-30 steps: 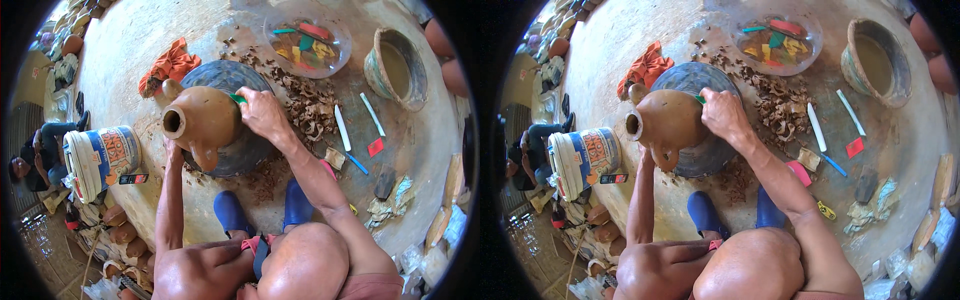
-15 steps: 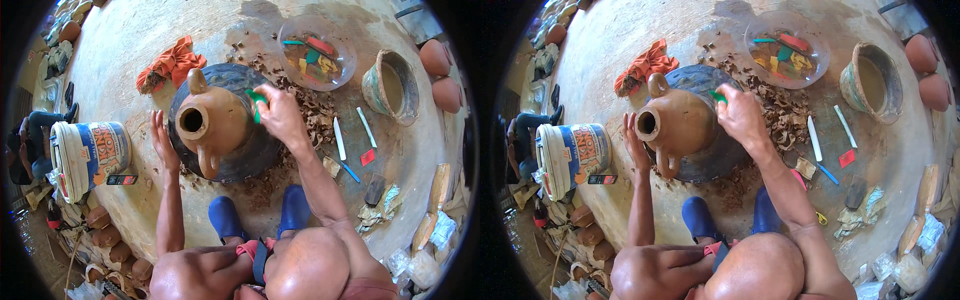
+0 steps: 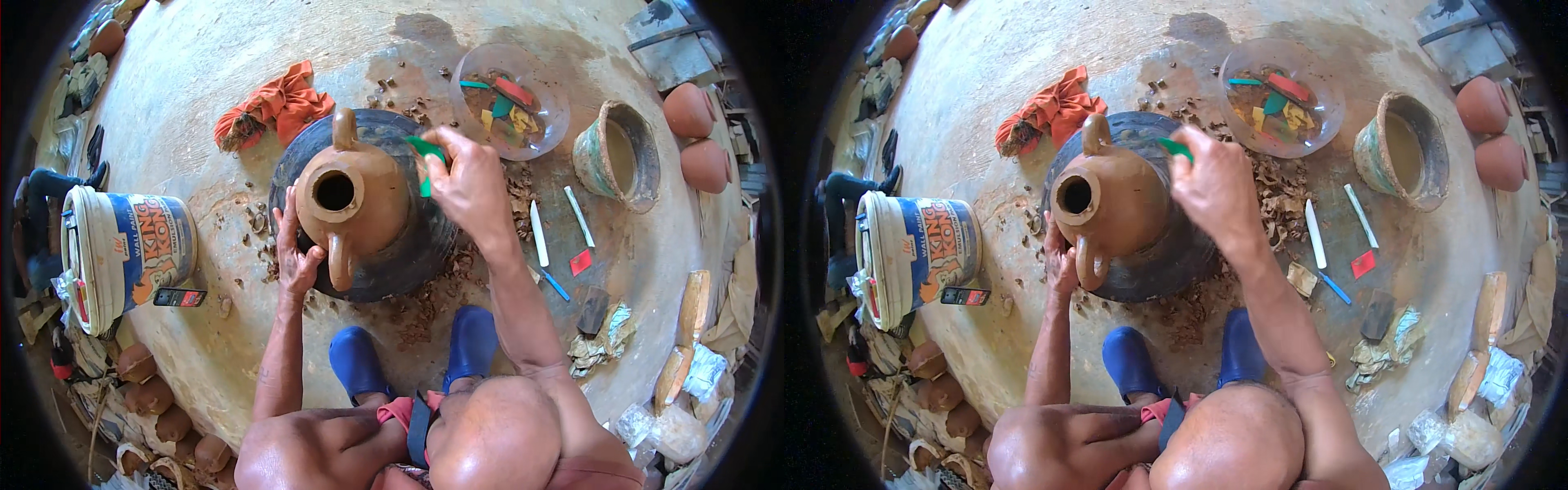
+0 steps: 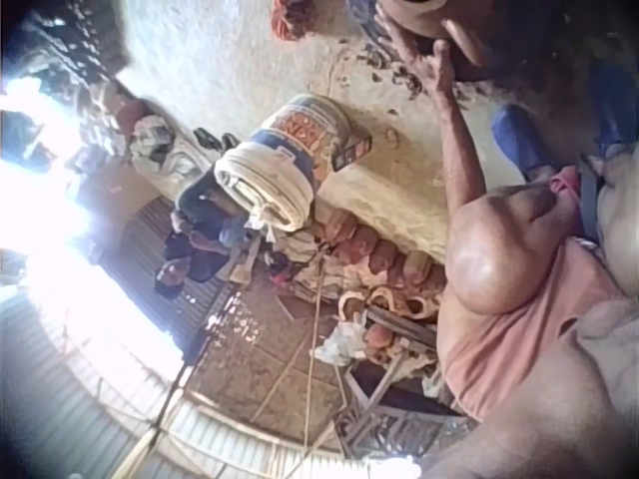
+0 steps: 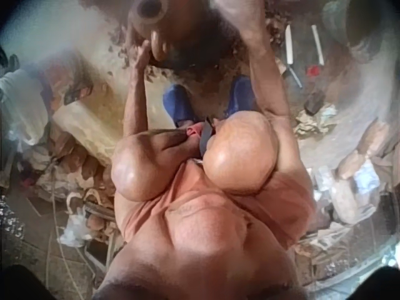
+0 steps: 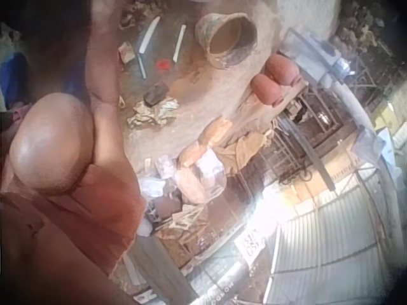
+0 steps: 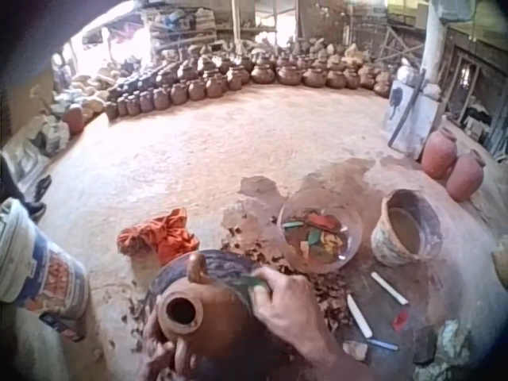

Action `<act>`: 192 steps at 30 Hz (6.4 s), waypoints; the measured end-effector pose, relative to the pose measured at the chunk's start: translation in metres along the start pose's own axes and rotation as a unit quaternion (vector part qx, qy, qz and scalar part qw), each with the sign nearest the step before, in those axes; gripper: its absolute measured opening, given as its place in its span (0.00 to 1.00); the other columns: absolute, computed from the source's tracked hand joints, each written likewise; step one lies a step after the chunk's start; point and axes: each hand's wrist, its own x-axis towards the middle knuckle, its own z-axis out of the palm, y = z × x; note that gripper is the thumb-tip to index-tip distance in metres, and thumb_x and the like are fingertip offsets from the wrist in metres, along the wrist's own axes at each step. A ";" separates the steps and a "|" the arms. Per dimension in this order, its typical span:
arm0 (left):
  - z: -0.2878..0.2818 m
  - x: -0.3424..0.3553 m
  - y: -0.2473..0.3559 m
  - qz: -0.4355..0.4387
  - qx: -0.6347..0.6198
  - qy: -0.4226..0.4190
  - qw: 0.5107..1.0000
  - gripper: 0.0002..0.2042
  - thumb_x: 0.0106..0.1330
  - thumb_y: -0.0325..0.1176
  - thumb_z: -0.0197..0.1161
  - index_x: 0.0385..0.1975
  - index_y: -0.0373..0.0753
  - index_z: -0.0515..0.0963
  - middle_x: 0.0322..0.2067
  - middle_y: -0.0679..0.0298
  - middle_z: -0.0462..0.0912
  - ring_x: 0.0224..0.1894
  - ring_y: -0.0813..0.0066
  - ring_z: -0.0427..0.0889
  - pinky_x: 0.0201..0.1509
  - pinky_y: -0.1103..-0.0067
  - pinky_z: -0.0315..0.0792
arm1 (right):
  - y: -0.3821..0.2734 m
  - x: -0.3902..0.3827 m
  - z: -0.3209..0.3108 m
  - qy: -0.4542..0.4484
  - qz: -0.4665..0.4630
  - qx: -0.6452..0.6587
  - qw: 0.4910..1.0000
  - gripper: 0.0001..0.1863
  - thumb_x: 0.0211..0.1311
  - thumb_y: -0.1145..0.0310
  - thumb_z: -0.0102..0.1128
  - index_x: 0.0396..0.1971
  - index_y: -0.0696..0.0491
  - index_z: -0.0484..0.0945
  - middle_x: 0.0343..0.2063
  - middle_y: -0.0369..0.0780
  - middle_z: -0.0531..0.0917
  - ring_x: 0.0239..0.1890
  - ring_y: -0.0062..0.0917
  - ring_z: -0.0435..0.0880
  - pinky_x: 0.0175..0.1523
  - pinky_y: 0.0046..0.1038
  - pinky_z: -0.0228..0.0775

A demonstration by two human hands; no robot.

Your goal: The person uses various tools to smooth and detail a clay jug on a pottery wheel, including scraping the surface and cleaning the inner rim.

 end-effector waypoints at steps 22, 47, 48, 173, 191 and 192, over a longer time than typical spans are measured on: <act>0.012 -0.001 0.014 0.057 0.060 0.032 0.996 0.66 0.57 0.86 0.58 0.83 0.34 0.57 0.81 0.46 0.63 0.86 0.54 0.53 0.86 0.47 0.23 | -0.019 0.016 0.011 -0.029 -0.119 -0.047 0.991 0.10 0.65 0.73 0.62 0.43 0.54 0.88 0.34 0.53 0.90 0.38 0.49 0.92 0.48 0.49 0.83; 0.033 -0.018 0.013 0.044 0.084 0.092 0.991 0.63 0.61 0.84 0.57 0.84 0.36 0.54 0.80 0.52 0.66 0.83 0.56 0.62 0.86 0.48 0.23 | 0.020 -0.002 0.008 0.041 -0.053 0.051 0.996 0.11 0.69 0.73 0.62 0.46 0.57 0.88 0.32 0.53 0.90 0.36 0.48 0.92 0.43 0.44 0.84; 0.036 -0.018 0.014 0.045 0.082 0.093 0.991 0.63 0.61 0.84 0.57 0.84 0.36 0.54 0.80 0.52 0.66 0.83 0.56 0.62 0.86 0.48 0.23 | 0.031 -0.008 0.013 0.008 -0.049 0.028 0.998 0.10 0.69 0.73 0.62 0.46 0.57 0.87 0.33 0.53 0.90 0.36 0.48 0.92 0.44 0.45 0.83; 0.053 -0.032 0.027 -0.006 0.120 0.122 0.985 0.60 0.63 0.60 0.73 0.85 0.34 0.44 0.80 0.46 0.62 0.82 0.51 0.62 0.87 0.50 0.35 | 0.054 -0.059 0.049 0.138 -0.427 0.000 0.894 0.24 0.55 0.79 0.70 0.53 0.46 0.91 0.54 0.43 0.85 0.56 0.43 0.87 0.59 0.42 0.87; 0.082 -0.046 0.044 0.013 0.043 0.151 0.988 0.65 0.64 0.76 0.65 0.86 0.37 0.38 0.83 0.47 0.55 0.85 0.48 0.53 0.87 0.48 0.28 | 0.061 -0.062 0.042 0.137 -0.468 -0.038 0.872 0.22 0.51 0.69 0.73 0.50 0.44 0.93 0.52 0.37 0.85 0.56 0.37 0.86 0.55 0.39 0.88; 0.083 -0.047 0.044 0.017 0.043 0.149 0.988 0.65 0.64 0.75 0.65 0.86 0.37 0.38 0.83 0.46 0.54 0.85 0.48 0.53 0.87 0.48 0.28 | 0.069 -0.067 0.044 0.137 -0.465 -0.037 0.874 0.22 0.51 0.69 0.73 0.50 0.44 0.93 0.52 0.37 0.85 0.56 0.37 0.86 0.55 0.39 0.88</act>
